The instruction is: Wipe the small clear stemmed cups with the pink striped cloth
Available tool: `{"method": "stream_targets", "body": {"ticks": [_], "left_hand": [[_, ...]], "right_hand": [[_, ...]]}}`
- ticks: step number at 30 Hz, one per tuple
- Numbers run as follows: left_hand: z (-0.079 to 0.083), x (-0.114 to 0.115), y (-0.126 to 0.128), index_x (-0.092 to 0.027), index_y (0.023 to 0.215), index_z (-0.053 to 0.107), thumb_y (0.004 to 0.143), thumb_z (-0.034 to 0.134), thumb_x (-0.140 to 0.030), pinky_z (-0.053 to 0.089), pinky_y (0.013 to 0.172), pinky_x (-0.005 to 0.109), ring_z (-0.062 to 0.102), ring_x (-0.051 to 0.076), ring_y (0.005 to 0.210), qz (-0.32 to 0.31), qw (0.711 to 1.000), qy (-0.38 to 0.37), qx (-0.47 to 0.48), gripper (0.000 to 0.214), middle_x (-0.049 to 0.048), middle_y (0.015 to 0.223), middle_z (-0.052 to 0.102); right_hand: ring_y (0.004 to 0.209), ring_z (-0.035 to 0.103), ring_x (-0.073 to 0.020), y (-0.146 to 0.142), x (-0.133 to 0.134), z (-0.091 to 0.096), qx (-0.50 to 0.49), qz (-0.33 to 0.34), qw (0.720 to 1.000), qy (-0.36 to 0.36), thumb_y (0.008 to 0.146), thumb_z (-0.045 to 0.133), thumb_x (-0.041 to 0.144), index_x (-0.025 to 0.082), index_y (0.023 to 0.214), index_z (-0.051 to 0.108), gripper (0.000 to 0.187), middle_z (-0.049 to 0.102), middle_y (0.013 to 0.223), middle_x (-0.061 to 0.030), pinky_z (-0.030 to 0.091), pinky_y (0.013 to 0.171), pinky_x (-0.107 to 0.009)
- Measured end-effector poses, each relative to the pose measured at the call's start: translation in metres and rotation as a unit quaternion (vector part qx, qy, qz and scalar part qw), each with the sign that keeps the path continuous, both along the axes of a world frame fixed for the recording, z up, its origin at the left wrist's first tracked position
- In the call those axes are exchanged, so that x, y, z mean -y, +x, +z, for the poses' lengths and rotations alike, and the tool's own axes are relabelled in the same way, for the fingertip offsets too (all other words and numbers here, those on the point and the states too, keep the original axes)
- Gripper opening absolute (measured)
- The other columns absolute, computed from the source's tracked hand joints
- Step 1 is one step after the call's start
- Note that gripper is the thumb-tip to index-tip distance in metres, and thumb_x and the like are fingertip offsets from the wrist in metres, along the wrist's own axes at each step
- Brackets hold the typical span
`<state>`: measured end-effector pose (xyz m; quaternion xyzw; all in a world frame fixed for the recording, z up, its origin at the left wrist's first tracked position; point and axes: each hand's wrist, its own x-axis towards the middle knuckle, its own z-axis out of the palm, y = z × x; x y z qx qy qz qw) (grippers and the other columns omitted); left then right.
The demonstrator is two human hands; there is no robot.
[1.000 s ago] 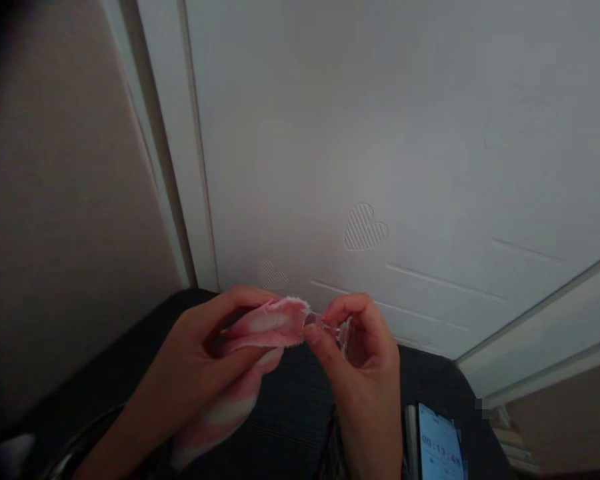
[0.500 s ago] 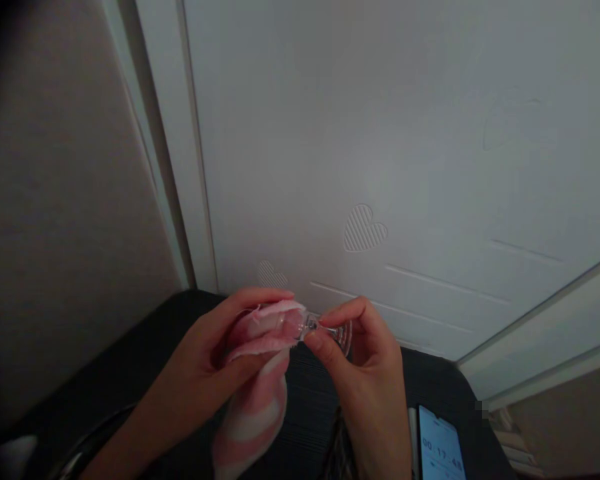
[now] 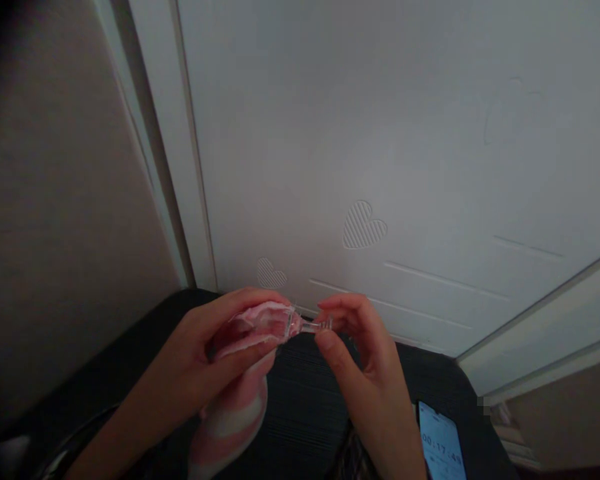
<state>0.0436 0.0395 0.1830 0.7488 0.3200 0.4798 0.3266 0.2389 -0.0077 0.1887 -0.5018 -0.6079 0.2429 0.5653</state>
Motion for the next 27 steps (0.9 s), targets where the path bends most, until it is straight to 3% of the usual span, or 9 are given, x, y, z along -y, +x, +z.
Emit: {"method": "stream_targets", "body": {"ticks": [6,14,21,27], "left_hand": [[0.001,0.001,0.002,-0.028,0.108,0.072,0.084,0.076,-0.026,0.053,0.082,0.019,0.074,0.014,0.088,-0.002,1.000,-0.028,-0.004,0.025,-0.0075,0.100,0.080],[0.002,0.002,0.002,-0.026,0.107,0.073,0.082,0.077,-0.029,0.056,0.082,0.022,0.074,0.016,0.089,0.002,0.998,-0.059,0.010,0.026,-0.0041,0.101,0.081],[0.001,0.005,0.010,-0.024,0.099,0.073,0.078,0.081,-0.028,0.057,0.074,0.021,0.073,0.016,0.083,-0.011,0.985,-0.132,0.115,0.023,-0.0041,0.092,0.079],[0.001,0.004,0.013,-0.019,0.081,0.070,0.077,0.082,-0.025,0.053,0.068,0.022,0.068,0.014,0.074,0.016,0.988,-0.111,0.105,0.013,-0.0035,0.078,0.072]], "right_hand": [[0.077,0.067,-0.0067,0.003,0.003,0.000,-0.011,0.002,1.000,-0.002,0.087,0.073,0.028,0.034,0.095,0.072,0.010,0.072,0.084,0.0080,0.051,0.071,-0.010],[0.102,0.072,-0.0116,0.003,0.003,-0.001,-0.033,0.048,0.998,0.000,0.086,0.076,0.021,0.035,0.106,0.071,0.025,0.077,0.108,0.0059,0.056,0.090,-0.018],[0.086,0.074,-0.0090,-0.007,-0.001,0.002,-0.060,0.086,0.993,-0.055,0.081,0.081,0.019,0.030,0.097,0.070,0.022,0.079,0.092,0.0070,0.056,0.079,-0.014],[0.087,0.075,-0.0117,-0.021,-0.002,-0.002,-0.139,0.109,0.979,-0.103,0.082,0.079,0.020,0.029,0.099,0.057,0.029,0.080,0.092,0.0073,0.054,0.079,-0.020]]}}
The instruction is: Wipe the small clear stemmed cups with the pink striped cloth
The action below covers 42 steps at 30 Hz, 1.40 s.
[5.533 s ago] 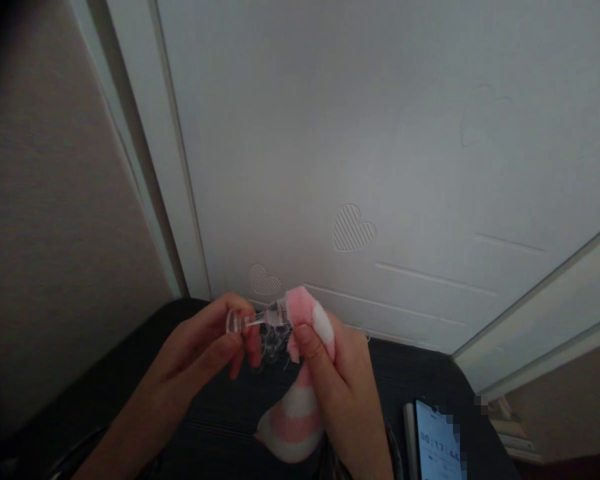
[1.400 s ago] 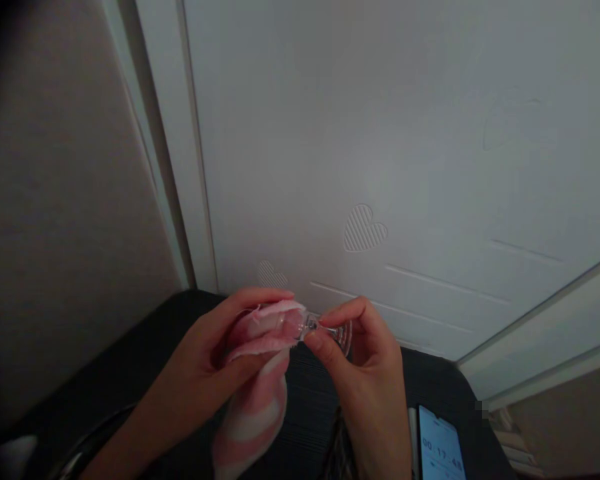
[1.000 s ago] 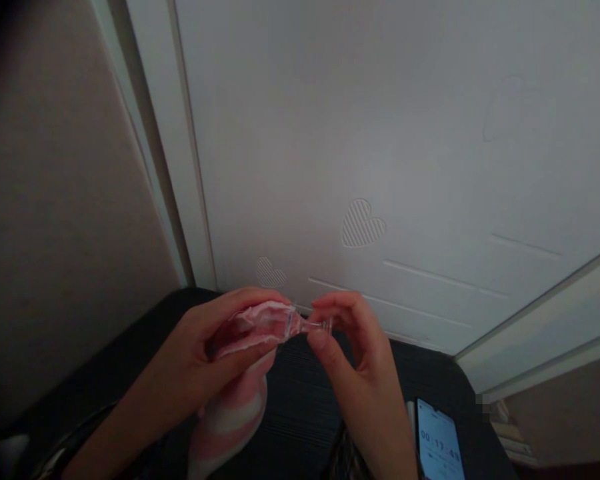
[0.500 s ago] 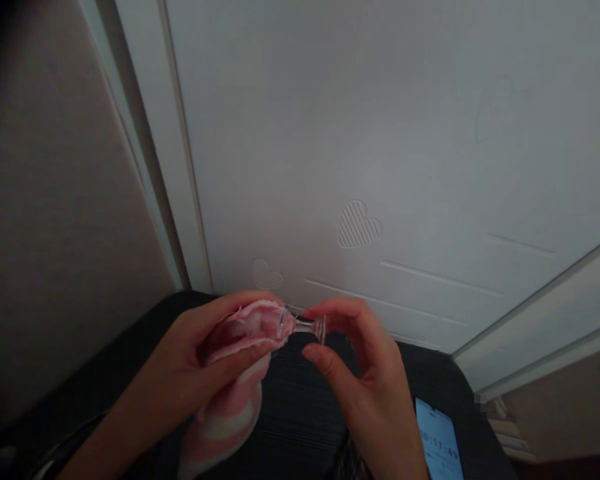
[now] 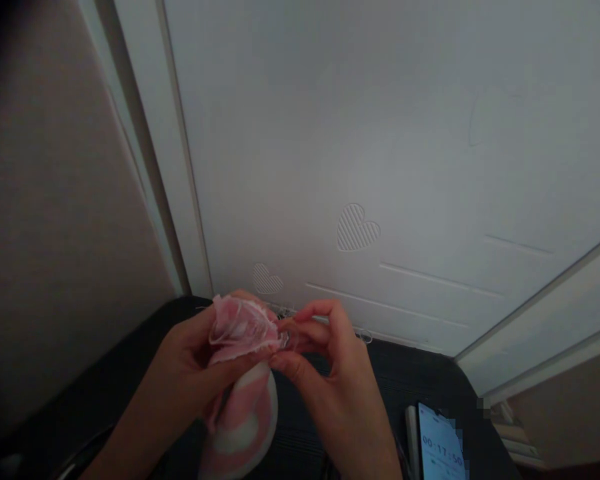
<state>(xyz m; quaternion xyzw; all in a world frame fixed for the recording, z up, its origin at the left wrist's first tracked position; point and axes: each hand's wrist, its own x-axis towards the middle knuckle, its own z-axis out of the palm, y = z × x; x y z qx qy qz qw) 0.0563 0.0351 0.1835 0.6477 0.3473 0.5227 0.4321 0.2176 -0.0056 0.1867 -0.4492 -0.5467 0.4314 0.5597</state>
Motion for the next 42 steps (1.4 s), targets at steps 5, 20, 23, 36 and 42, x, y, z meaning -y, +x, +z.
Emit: {"method": "stream_targets", "body": {"ticks": [5,20,23,36,42], "left_hand": [[-0.001,-0.002,-0.003,-0.020,0.080,0.070,0.081,0.077,-0.017,0.052,0.071,0.021,0.068,0.012,0.075,-0.035,0.999,0.002,0.018,0.007,-0.0050,0.080,0.070],[-0.008,-0.007,-0.002,-0.018,0.080,0.069,0.080,0.069,-0.006,0.049,0.076,0.025,0.063,0.017,0.088,-0.050,0.972,0.146,-0.177,0.012,0.0026,0.100,0.063],[-0.004,-0.007,-0.003,-0.020,0.088,0.069,0.083,0.069,-0.011,0.050,0.084,0.028,0.064,0.019,0.098,-0.050,0.972,0.150,-0.176,0.010,0.0042,0.108,0.063],[-0.007,-0.014,-0.003,-0.022,0.099,0.067,0.090,0.064,-0.018,0.053,0.072,0.028,0.067,0.015,0.075,-0.100,0.989,0.036,-0.100,0.010,0.0016,0.103,0.074],[-0.031,-0.023,-0.014,-0.024,0.131,0.057,0.088,0.065,-0.024,0.054,0.086,0.036,0.070,0.024,0.102,-0.152,0.892,0.071,-0.421,0.044,0.0071,0.123,0.070]], "right_hand": [[0.092,0.073,-0.0135,-0.003,0.000,-0.005,0.012,0.010,1.000,0.002,0.088,0.075,0.033,0.031,0.100,0.052,0.026,0.080,0.096,0.0059,0.051,0.078,-0.024],[0.091,0.064,-0.0162,-0.010,0.003,0.002,0.228,-0.094,0.958,0.147,0.082,0.079,0.019,0.036,0.114,0.062,0.040,0.068,0.102,0.0039,0.053,0.079,-0.028],[0.091,0.067,-0.0147,-0.006,0.003,0.001,0.157,-0.149,0.965,0.149,0.084,0.078,0.023,0.035,0.120,0.060,0.042,0.073,0.103,0.0036,0.055,0.083,-0.027],[0.079,0.069,-0.0123,0.002,0.003,0.001,0.044,-0.209,0.965,0.153,0.089,0.073,0.023,0.029,0.112,0.066,0.025,0.075,0.104,0.0001,0.057,0.071,-0.023],[0.086,0.066,-0.0136,0.013,0.004,0.000,0.009,-0.264,0.952,0.156,0.090,0.073,0.028,0.027,0.108,0.068,0.018,0.073,0.102,-0.0004,0.052,0.069,-0.024]]}}
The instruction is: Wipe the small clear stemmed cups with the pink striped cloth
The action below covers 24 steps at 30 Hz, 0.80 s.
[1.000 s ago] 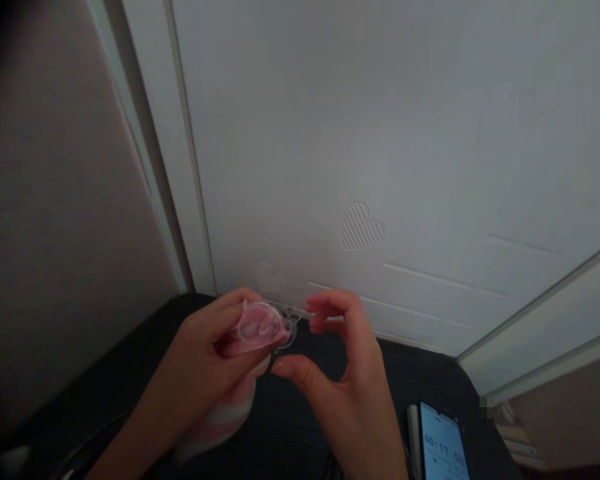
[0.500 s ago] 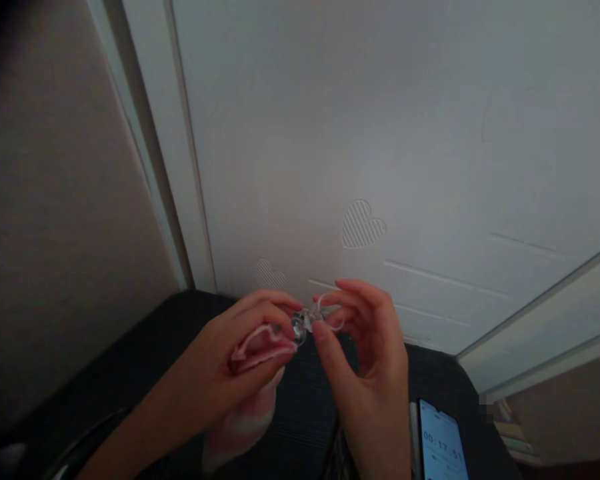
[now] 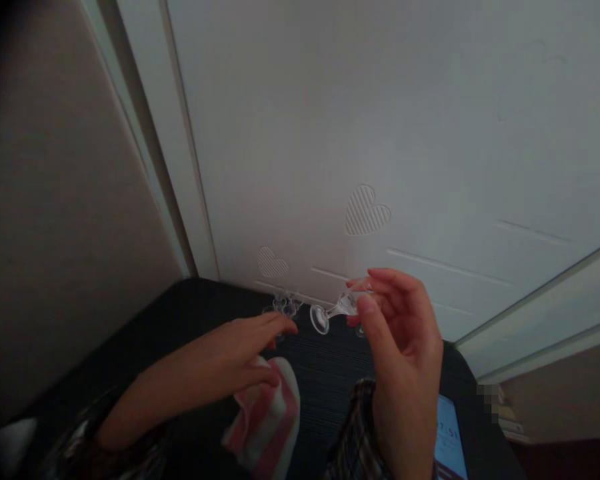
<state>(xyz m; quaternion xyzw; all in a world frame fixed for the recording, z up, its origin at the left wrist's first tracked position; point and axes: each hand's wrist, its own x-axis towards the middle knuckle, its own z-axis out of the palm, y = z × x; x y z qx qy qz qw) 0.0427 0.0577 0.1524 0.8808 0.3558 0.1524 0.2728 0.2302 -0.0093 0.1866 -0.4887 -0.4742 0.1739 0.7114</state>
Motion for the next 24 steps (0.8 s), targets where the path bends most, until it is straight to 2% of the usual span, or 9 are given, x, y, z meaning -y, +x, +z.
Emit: {"method": "stream_targets", "body": {"ticks": [2,5,7,9,10,12,14,24], "left_hand": [[-0.017,-0.001,0.001,-0.024,0.123,0.064,0.081,0.070,-0.018,0.052,0.093,0.038,0.069,0.028,0.110,-0.039,0.998,0.000,-0.043,0.044,0.0067,0.121,0.072],[-0.042,-0.004,0.009,-0.021,0.118,0.069,0.075,0.072,-0.011,0.052,0.095,0.041,0.069,0.032,0.110,-0.073,0.993,0.003,-0.097,0.044,0.0092,0.116,0.074],[-0.056,-0.009,0.017,-0.018,0.117,0.070,0.076,0.074,-0.011,0.053,0.096,0.045,0.069,0.034,0.109,-0.083,0.989,0.004,-0.125,0.042,0.0127,0.114,0.074],[-0.066,-0.013,0.024,-0.019,0.122,0.069,0.072,0.082,-0.016,0.056,0.093,0.045,0.070,0.034,0.107,-0.103,0.984,-0.003,-0.147,0.051,0.0123,0.114,0.074],[-0.070,-0.015,0.027,-0.019,0.124,0.067,0.073,0.085,-0.021,0.056,0.093,0.045,0.070,0.032,0.106,-0.116,0.981,-0.007,-0.153,0.054,0.0112,0.114,0.073],[-0.075,-0.018,0.031,-0.018,0.127,0.064,0.090,0.073,-0.032,0.057,0.092,0.048,0.068,0.028,0.108,-0.129,0.979,-0.010,-0.159,0.041,0.0106,0.123,0.069],[-0.078,-0.017,0.034,-0.017,0.129,0.061,0.098,0.064,-0.034,0.058,0.091,0.048,0.067,0.026,0.109,-0.127,0.980,-0.009,-0.155,0.035,0.0109,0.129,0.065],[-0.091,-0.011,0.053,-0.017,0.130,0.061,0.097,0.064,-0.033,0.059,0.090,0.047,0.067,0.026,0.109,-0.051,0.980,-0.001,-0.195,0.036,0.0116,0.130,0.064]], "right_hand": [[0.086,0.066,-0.0137,0.004,0.001,0.000,-0.004,-0.008,1.000,-0.002,0.090,0.073,0.029,0.026,0.107,0.069,0.017,0.073,0.101,-0.0006,0.051,0.069,-0.024],[0.087,0.067,-0.0140,0.005,0.002,-0.001,-0.003,-0.007,1.000,-0.005,0.091,0.073,0.029,0.025,0.107,0.069,0.017,0.074,0.102,-0.0011,0.051,0.070,-0.024],[0.088,0.067,-0.0139,0.004,0.002,0.000,-0.003,-0.005,1.000,-0.002,0.091,0.072,0.029,0.025,0.107,0.069,0.017,0.073,0.102,-0.0010,0.051,0.070,-0.024],[0.087,0.066,-0.0134,0.003,0.002,0.000,-0.002,-0.004,1.000,0.002,0.091,0.072,0.028,0.025,0.107,0.068,0.016,0.073,0.101,-0.0006,0.050,0.070,-0.024],[0.087,0.066,-0.0132,0.003,0.002,0.000,-0.001,-0.004,1.000,0.002,0.092,0.071,0.027,0.025,0.107,0.068,0.015,0.073,0.101,-0.0005,0.050,0.069,-0.024],[0.087,0.066,-0.0129,0.003,0.001,0.000,0.000,-0.004,1.000,0.000,0.092,0.071,0.027,0.025,0.107,0.069,0.015,0.073,0.101,-0.0003,0.050,0.069,-0.024],[0.087,0.066,-0.0132,0.005,0.001,0.000,0.001,-0.005,1.000,-0.004,0.092,0.071,0.026,0.025,0.106,0.069,0.014,0.073,0.100,-0.0003,0.049,0.069,-0.024],[0.086,0.067,-0.0145,0.008,0.001,0.000,0.012,-0.032,0.999,0.010,0.090,0.072,0.030,0.023,0.103,0.071,0.015,0.073,0.098,-0.0016,0.049,0.068,-0.025]]}}
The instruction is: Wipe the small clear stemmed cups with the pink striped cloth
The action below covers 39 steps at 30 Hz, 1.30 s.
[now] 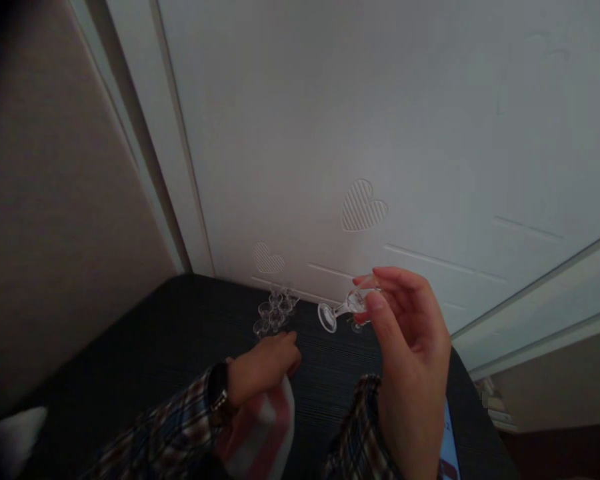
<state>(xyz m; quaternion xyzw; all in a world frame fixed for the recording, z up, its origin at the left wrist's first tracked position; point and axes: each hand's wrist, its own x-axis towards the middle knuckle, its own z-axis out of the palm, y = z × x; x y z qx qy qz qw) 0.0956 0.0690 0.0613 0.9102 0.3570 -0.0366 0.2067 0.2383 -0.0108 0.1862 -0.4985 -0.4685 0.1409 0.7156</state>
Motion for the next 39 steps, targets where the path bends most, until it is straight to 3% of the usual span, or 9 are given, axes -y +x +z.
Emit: {"method": "stream_targets", "body": {"ticks": [5,10,14,19,20,24,26,34,39], "left_hand": [[0.002,-0.008,0.000,-0.017,0.130,0.061,0.097,0.064,-0.033,0.059,0.090,0.047,0.067,0.026,0.109,-0.009,0.998,-0.024,0.056,0.036,0.0114,0.131,0.064],[0.039,-0.015,-0.018,-0.016,0.121,0.064,0.098,0.063,-0.034,0.059,0.085,0.044,0.068,0.023,0.100,0.015,0.978,-0.076,0.195,0.029,0.0091,0.118,0.068],[0.073,-0.011,-0.030,-0.020,0.087,0.052,0.097,0.050,-0.038,0.050,0.069,0.029,0.059,0.017,0.078,0.087,0.922,-0.113,0.360,0.021,-0.0014,0.083,0.058],[0.096,0.001,-0.038,-0.019,0.096,0.056,0.089,0.055,-0.040,0.051,0.071,0.026,0.063,0.017,0.083,0.111,0.852,-0.180,0.478,0.022,0.0017,0.092,0.063],[0.098,0.003,-0.039,-0.019,0.103,0.059,0.089,0.057,-0.039,0.052,0.075,0.026,0.065,0.018,0.088,0.113,0.832,-0.205,0.502,0.024,0.0032,0.099,0.067],[0.103,0.004,-0.043,-0.020,0.098,0.070,0.091,0.064,-0.040,0.056,0.072,0.026,0.071,0.018,0.078,0.101,0.629,-0.439,0.634,0.021,0.0047,0.091,0.075],[0.104,0.003,-0.044,-0.020,0.101,0.075,0.091,0.067,-0.035,0.057,0.071,0.025,0.070,0.016,0.072,0.113,0.593,-0.464,0.649,0.020,0.0048,0.088,0.077],[0.105,0.004,-0.039,-0.020,0.109,0.077,0.074,0.086,-0.016,0.057,0.087,0.030,0.073,0.026,0.102,0.147,0.644,-0.415,0.626,0.037,0.0074,0.104,0.080],[0.103,0.006,-0.041,-0.020,0.101,0.076,0.070,0.090,-0.022,0.055,0.073,0.024,0.070,0.019,0.081,0.187,0.672,-0.357,0.622,0.034,0.0028,0.090,0.079]], "right_hand": [[0.084,0.065,-0.0123,0.000,-0.002,-0.001,0.000,0.015,1.000,-0.012,0.091,0.071,0.029,0.024,0.104,0.070,0.014,0.073,0.099,-0.0003,0.050,0.069,-0.023],[0.082,0.064,-0.0117,0.000,-0.001,-0.002,-0.004,0.024,1.000,-0.001,0.091,0.070,0.026,0.024,0.105,0.070,0.014,0.073,0.100,-0.0006,0.049,0.068,-0.023],[0.080,0.065,-0.0106,-0.002,-0.001,-0.002,0.003,0.034,0.999,0.005,0.091,0.069,0.023,0.025,0.105,0.069,0.014,0.074,0.100,0.0003,0.051,0.069,-0.021],[0.084,0.070,-0.0112,-0.005,-0.006,-0.004,0.021,0.064,0.998,-0.021,0.093,0.069,0.026,0.029,0.110,0.068,0.018,0.076,0.107,0.0003,0.055,0.072,-0.020],[0.086,0.071,-0.0116,-0.006,-0.007,-0.004,0.031,0.067,0.997,-0.026,0.093,0.068,0.026,0.030,0.112,0.069,0.019,0.077,0.110,0.0001,0.056,0.072,-0.020],[0.090,0.073,-0.0122,-0.010,-0.006,-0.003,0.078,0.058,0.995,-0.025,0.096,0.064,0.028,0.033,0.112,0.073,0.019,0.077,0.117,0.0008,0.057,0.067,-0.017],[0.084,0.073,-0.0106,-0.012,-0.004,-0.002,0.087,0.050,0.995,-0.014,0.096,0.064,0.027,0.035,0.112,0.073,0.020,0.077,0.114,0.0025,0.056,0.062,-0.016],[0.086,0.072,-0.0101,-0.017,-0.006,-0.004,0.136,0.071,0.988,0.004,0.092,0.069,0.024,0.036,0.114,0.069,0.025,0.075,0.102,0.0050,0.058,0.075,-0.017],[0.085,0.071,-0.0109,-0.023,-0.006,-0.004,0.163,0.088,0.983,-0.001,0.093,0.068,0.020,0.037,0.117,0.067,0.030,0.074,0.100,0.0054,0.055,0.076,-0.021]]}}
